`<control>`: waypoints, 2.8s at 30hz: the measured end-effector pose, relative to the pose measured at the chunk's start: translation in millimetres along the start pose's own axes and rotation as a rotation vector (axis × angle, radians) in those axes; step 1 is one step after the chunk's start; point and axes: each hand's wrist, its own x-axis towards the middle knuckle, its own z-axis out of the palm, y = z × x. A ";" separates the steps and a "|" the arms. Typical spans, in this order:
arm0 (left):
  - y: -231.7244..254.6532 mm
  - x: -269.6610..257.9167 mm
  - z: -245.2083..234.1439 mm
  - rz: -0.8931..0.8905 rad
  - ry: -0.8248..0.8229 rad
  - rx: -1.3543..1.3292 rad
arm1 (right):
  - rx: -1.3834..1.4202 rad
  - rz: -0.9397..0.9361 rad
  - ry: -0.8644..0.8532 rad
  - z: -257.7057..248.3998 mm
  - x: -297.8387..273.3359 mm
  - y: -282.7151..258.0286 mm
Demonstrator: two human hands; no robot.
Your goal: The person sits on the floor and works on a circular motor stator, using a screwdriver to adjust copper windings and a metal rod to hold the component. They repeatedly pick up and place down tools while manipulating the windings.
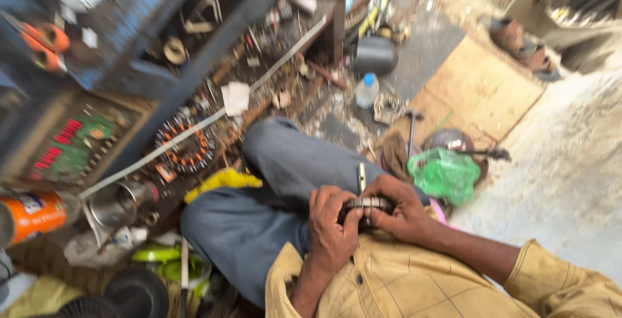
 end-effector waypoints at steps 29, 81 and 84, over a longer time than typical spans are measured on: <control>-30.6 -6.0 7.9 0.110 0.015 -0.213 | 0.246 0.293 -0.026 -15.5 11.5 26.2; -33.1 -14.9 -6.6 0.060 0.029 -0.340 | 0.218 0.192 -0.057 -11.5 3.4 -0.8; -31.8 -18.9 -3.5 -0.035 0.084 -0.392 | 0.438 0.279 -0.029 -13.2 0.9 7.2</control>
